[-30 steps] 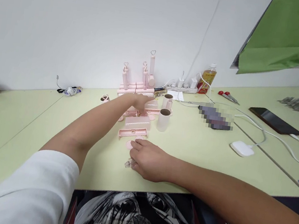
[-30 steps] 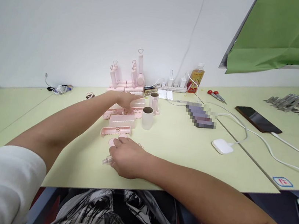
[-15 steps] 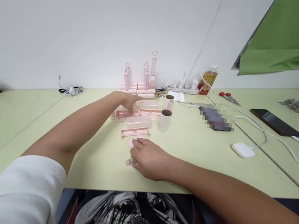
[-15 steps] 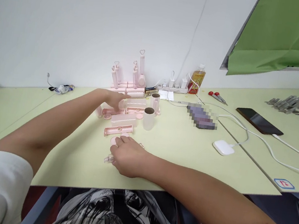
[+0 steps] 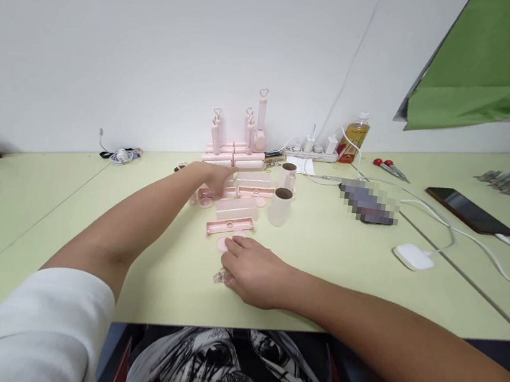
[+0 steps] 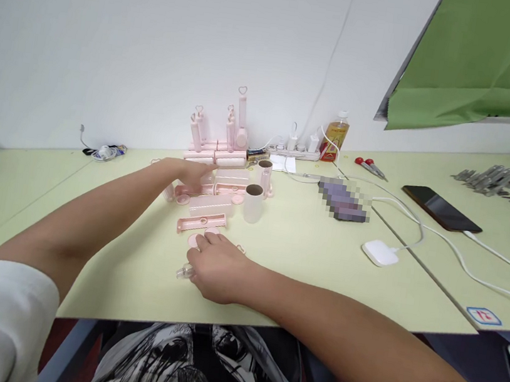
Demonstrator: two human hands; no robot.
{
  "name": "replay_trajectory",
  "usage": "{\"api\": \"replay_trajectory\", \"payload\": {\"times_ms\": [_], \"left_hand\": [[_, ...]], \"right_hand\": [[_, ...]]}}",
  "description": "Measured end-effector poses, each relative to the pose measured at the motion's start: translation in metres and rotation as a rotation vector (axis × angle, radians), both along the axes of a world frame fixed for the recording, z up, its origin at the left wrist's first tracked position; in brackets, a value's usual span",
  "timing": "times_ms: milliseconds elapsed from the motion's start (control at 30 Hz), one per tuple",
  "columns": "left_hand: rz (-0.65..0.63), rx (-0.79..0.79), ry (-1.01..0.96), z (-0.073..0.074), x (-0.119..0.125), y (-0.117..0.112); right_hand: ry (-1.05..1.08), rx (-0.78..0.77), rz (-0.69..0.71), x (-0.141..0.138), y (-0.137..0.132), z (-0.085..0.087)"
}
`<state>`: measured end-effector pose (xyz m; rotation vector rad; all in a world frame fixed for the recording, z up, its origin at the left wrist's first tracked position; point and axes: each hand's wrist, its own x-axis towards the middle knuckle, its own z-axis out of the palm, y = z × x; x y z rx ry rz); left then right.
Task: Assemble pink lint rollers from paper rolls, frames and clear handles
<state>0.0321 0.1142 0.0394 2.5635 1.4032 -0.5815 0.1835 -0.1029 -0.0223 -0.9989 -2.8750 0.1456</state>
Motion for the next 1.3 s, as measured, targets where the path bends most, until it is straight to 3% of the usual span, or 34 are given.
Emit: {"api": "replay_trajectory", "payload": {"times_ms": [433, 767, 833, 933, 1033, 1100, 1167, 1300], "left_hand": [[-0.073, -0.021, -0.06, 0.0, 0.007, 0.003], [-0.061, -0.052, -0.071, 0.009, 0.01, -0.003], [-0.062, -0.038, -0.103, 0.017, 0.008, -0.003], [-0.085, 0.053, -0.157, 0.042, -0.001, -0.012], [-0.026, 0.2, -0.227, 0.07, -0.013, -0.039], [0.067, 0.255, -0.278, 0.076, -0.022, -0.065], [0.129, 0.272, -0.29, 0.065, -0.03, -0.09], [0.173, 0.194, -0.139, 0.011, -0.045, -0.119]], "right_hand": [[-0.009, 0.002, 0.0, -0.001, -0.001, 0.002], [-0.007, -0.004, -0.008, -0.001, 0.001, -0.001], [-0.003, -0.003, -0.01, 0.0, 0.002, -0.001], [-0.001, -0.003, -0.012, 0.0, 0.002, -0.003], [0.001, -0.001, -0.009, 0.0, 0.003, -0.004], [0.003, 0.004, -0.008, 0.0, 0.003, -0.004], [0.002, 0.007, -0.008, 0.0, 0.003, -0.002], [-0.001, 0.004, -0.006, 0.0, 0.002, 0.0]]}}
